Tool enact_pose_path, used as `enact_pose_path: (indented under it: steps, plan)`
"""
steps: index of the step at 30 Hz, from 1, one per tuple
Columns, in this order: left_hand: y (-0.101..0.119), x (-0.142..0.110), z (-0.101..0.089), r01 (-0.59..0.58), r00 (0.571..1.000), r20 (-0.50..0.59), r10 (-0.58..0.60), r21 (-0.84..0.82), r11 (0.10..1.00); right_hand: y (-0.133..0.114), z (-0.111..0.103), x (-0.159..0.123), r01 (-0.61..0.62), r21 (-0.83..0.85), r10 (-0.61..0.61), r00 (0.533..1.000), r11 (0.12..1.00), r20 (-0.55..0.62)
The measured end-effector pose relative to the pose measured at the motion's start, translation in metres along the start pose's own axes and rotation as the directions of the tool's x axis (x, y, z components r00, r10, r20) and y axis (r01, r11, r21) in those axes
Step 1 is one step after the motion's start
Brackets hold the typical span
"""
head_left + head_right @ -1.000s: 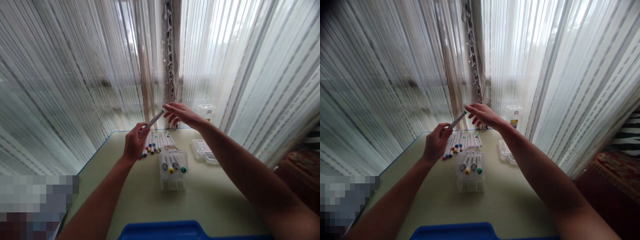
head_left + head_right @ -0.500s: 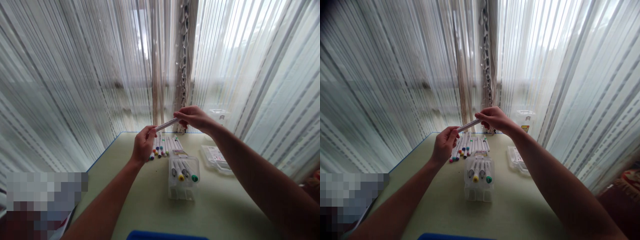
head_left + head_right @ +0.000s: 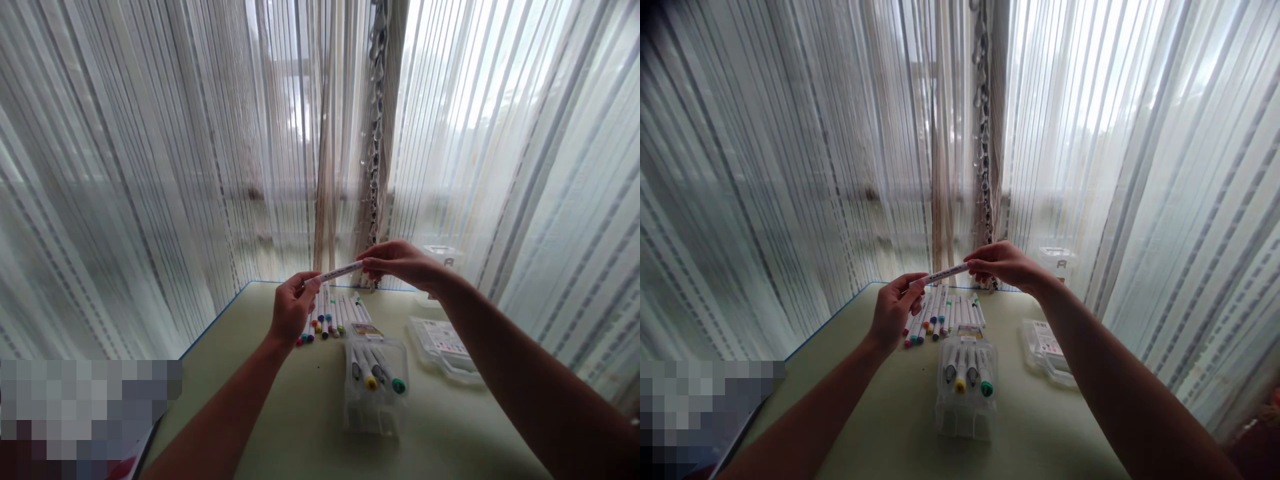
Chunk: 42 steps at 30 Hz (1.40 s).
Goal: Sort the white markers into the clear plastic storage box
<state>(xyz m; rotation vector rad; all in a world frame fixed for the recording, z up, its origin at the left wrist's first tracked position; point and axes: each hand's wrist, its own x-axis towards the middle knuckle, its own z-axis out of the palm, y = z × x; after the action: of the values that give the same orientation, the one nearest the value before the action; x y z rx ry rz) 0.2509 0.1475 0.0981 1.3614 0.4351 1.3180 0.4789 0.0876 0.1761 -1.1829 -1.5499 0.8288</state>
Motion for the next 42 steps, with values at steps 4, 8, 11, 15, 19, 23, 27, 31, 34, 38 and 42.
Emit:
enact_pose_path:
  steps: [4,8,11,15,19,23,27,31,34,38,42]
  plan:
    - [0.002,-0.003,0.003,-0.016,1.0,0.018,0.016,-0.019,1.0,-0.012,0.004,-0.007,0.013,-0.034,-0.013,1.0,0.999,0.009]
    - [-0.001,-0.005,0.006,-0.022,0.998,0.057,0.024,-0.035,0.999,-0.021,0.014,-0.022,0.035,-0.057,-0.037,0.999,0.998,-0.034]
    - [0.0,-0.012,0.012,-0.034,0.993,0.117,0.036,-0.017,0.999,-0.023,0.023,-0.049,0.074,-0.065,-0.083,0.987,0.995,-0.138]
    - [0.013,-0.028,0.026,-0.057,0.977,0.202,0.063,-0.038,0.998,-0.015,0.034,-0.097,0.152,0.003,-0.144,0.939,0.988,-0.313]
    - [0.017,-0.04,0.036,-0.073,0.972,0.219,0.084,-0.061,0.996,0.005,0.043,-0.128,0.192,0.108,-0.128,0.892,0.975,-0.434]
    - [0.009,-0.044,0.034,-0.135,0.976,0.182,0.121,0.067,0.988,0.025,0.05,-0.13,0.214,0.128,-0.128,0.867,0.968,-0.482]
    - [0.005,-0.046,0.031,-0.172,0.975,0.177,0.135,0.214,0.962,0.033,0.053,-0.128,0.199,0.104,-0.131,0.88,0.975,-0.457]
    - [0.007,-0.046,0.032,-0.134,0.978,0.187,0.088,0.25,0.959,0.037,0.052,-0.128,0.189,0.127,-0.11,0.879,0.974,-0.463]
    - [0.007,-0.045,0.033,-0.113,0.982,0.177,0.071,0.24,0.964,0.04,0.05,-0.13,0.166,0.164,-0.08,0.897,0.972,-0.435]
    - [0.008,-0.045,0.034,-0.105,0.986,0.145,0.079,0.182,0.978,0.041,0.05,-0.132,0.152,0.249,-0.033,0.904,0.957,-0.426]
    - [0.011,-0.046,0.036,-0.108,0.987,0.133,0.089,0.147,0.983,0.035,0.052,-0.129,0.157,0.308,0.002,0.889,0.938,-0.457]
